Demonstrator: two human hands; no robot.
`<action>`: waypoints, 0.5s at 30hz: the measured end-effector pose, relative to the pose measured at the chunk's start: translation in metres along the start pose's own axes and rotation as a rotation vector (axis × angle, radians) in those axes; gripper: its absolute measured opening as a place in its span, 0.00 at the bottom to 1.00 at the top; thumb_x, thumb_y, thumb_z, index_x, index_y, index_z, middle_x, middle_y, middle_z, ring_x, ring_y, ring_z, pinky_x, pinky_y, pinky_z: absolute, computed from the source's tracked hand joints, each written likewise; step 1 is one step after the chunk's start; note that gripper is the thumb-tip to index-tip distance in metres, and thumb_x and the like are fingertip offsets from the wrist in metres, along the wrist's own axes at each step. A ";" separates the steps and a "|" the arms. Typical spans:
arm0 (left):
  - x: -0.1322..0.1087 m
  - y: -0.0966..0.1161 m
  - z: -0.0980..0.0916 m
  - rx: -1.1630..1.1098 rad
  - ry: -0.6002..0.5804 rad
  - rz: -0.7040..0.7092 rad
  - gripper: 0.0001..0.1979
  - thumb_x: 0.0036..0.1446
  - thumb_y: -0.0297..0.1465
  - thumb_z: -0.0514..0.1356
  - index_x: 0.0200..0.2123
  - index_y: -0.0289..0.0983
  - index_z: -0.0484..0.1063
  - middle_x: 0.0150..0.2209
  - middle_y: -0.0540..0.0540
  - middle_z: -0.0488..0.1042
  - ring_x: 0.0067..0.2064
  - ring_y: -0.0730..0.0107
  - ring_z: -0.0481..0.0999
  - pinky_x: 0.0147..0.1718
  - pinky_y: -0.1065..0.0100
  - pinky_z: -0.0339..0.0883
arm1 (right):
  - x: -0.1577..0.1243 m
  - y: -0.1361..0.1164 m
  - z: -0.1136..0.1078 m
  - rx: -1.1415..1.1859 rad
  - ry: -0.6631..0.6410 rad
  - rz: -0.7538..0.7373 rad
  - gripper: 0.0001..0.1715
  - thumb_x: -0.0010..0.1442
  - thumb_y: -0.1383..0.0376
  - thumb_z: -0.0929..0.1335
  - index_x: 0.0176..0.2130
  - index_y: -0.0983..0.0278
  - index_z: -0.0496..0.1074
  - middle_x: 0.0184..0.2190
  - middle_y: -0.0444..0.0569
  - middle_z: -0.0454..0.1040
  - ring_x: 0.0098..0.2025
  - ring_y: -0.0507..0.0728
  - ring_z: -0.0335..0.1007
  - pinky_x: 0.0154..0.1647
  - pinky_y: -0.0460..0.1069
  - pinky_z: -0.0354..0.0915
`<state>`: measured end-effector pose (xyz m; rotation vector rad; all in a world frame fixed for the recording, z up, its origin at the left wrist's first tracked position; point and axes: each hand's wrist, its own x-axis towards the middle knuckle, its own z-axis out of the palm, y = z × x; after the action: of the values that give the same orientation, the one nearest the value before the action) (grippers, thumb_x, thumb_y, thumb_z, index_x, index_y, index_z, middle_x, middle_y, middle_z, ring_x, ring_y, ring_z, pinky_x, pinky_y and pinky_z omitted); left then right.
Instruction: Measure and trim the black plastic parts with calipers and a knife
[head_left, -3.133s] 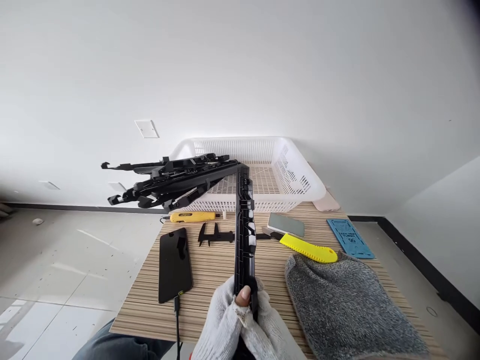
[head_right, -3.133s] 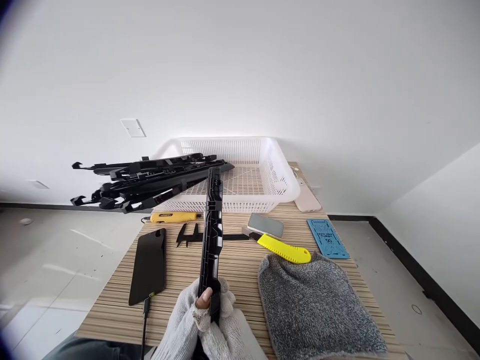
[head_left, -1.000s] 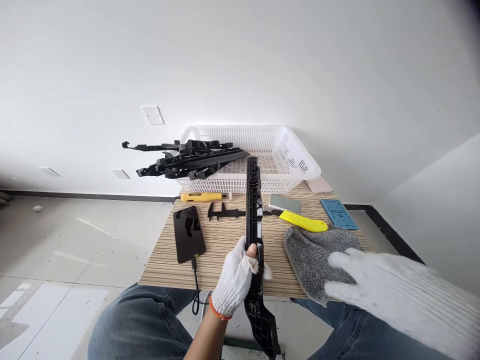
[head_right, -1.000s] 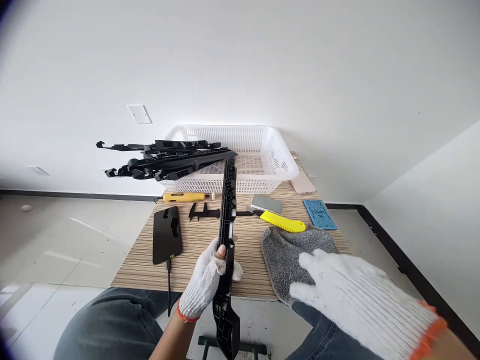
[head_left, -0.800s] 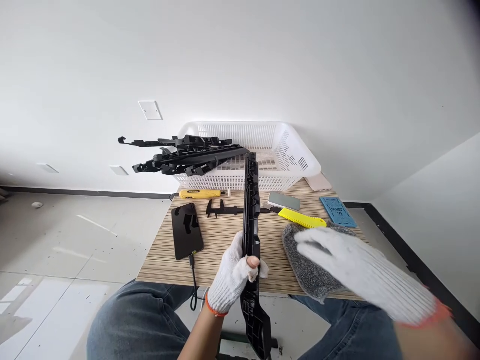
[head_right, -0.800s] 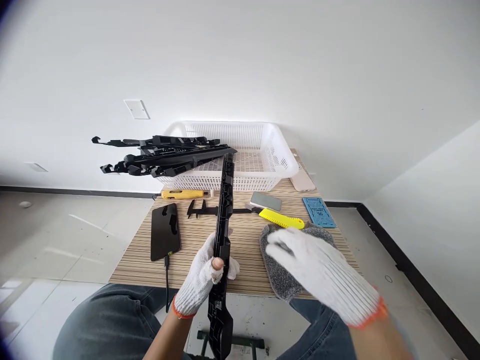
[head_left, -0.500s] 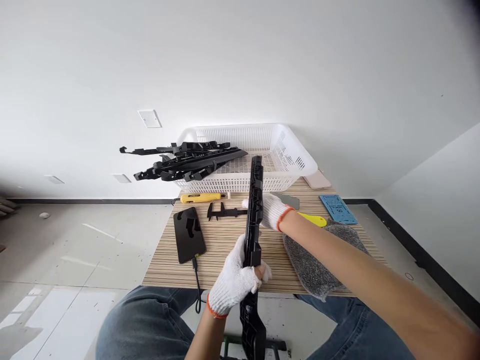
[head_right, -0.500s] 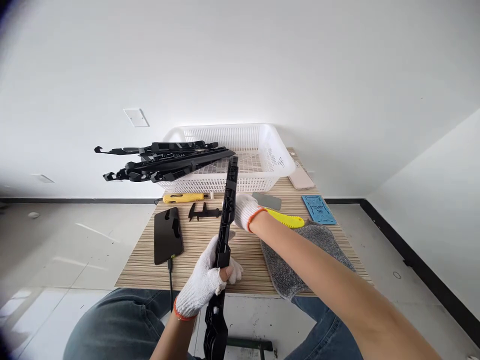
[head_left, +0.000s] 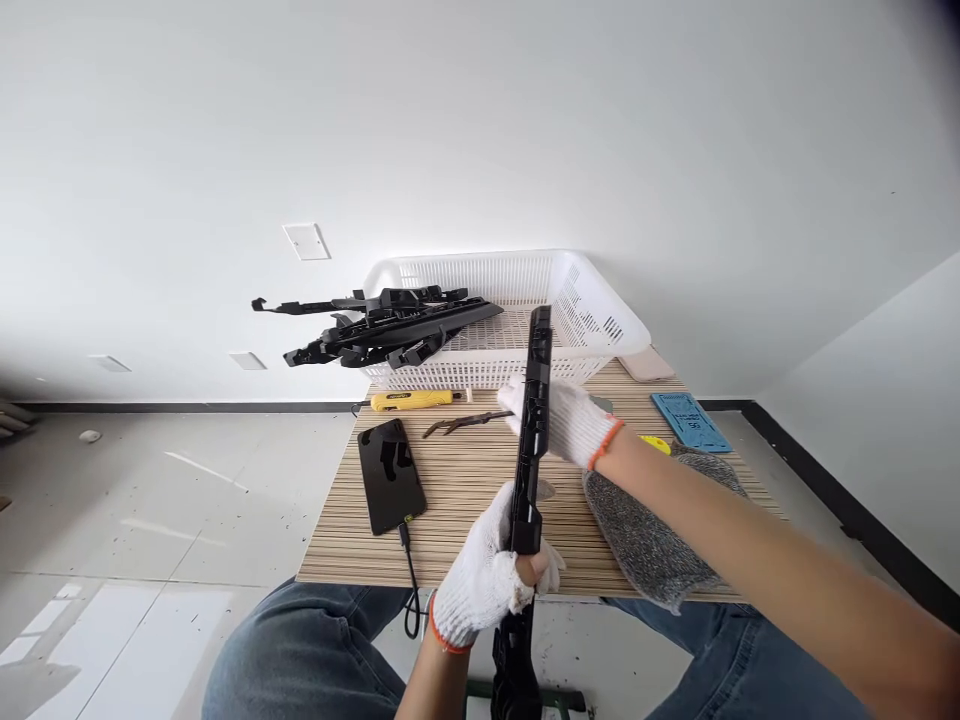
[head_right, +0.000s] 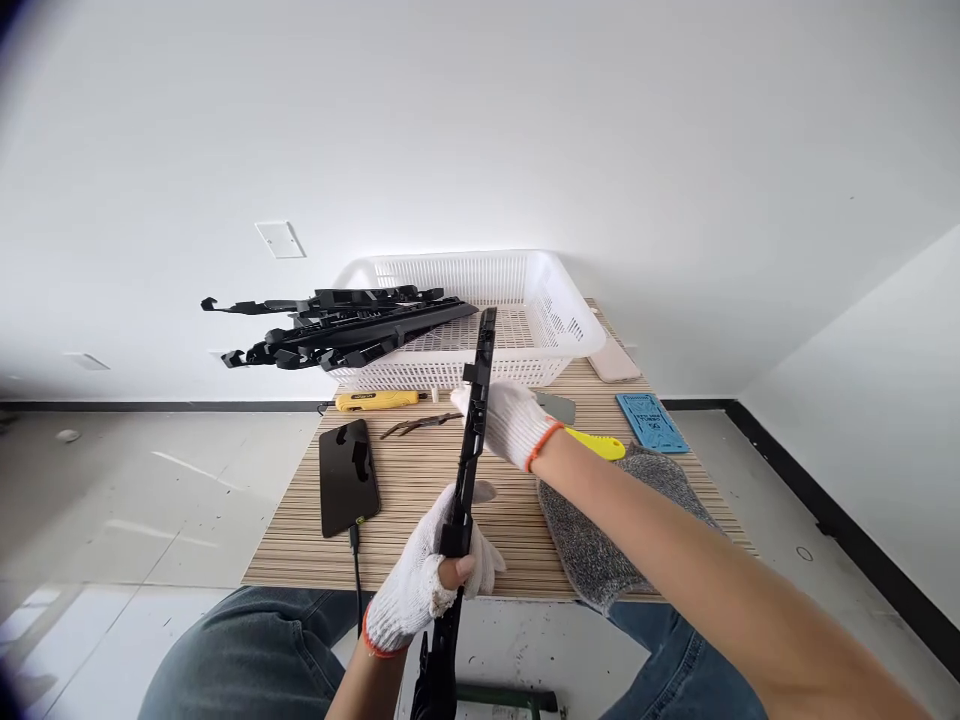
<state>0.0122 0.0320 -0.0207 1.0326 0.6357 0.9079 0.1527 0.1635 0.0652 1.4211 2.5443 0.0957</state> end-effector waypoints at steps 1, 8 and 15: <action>-0.001 -0.002 -0.001 0.006 -0.015 0.017 0.40 0.53 0.49 0.72 0.61 0.31 0.66 0.22 0.55 0.70 0.26 0.69 0.71 0.28 0.67 0.64 | -0.006 0.004 -0.002 -0.007 0.007 0.019 0.23 0.64 0.77 0.63 0.55 0.66 0.74 0.53 0.62 0.79 0.48 0.64 0.78 0.43 0.54 0.71; -0.003 -0.013 -0.006 -0.039 -0.062 0.106 0.39 0.59 0.53 0.68 0.64 0.33 0.67 0.23 0.52 0.71 0.29 0.65 0.76 0.34 0.64 0.69 | -0.080 0.040 0.010 -0.001 0.005 0.251 0.25 0.70 0.73 0.59 0.59 0.63 0.75 0.44 0.58 0.82 0.39 0.64 0.81 0.37 0.54 0.70; -0.002 -0.011 -0.003 -0.026 -0.028 0.074 0.35 0.64 0.53 0.63 0.62 0.33 0.68 0.24 0.51 0.73 0.28 0.67 0.72 0.32 0.65 0.67 | -0.161 0.035 0.085 0.900 0.357 0.637 0.27 0.69 0.46 0.62 0.53 0.58 0.79 0.52 0.55 0.83 0.54 0.69 0.80 0.53 0.60 0.73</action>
<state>0.0123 0.0295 -0.0324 1.0491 0.5640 0.9629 0.2825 0.0405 0.0143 2.7089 2.3423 -0.8635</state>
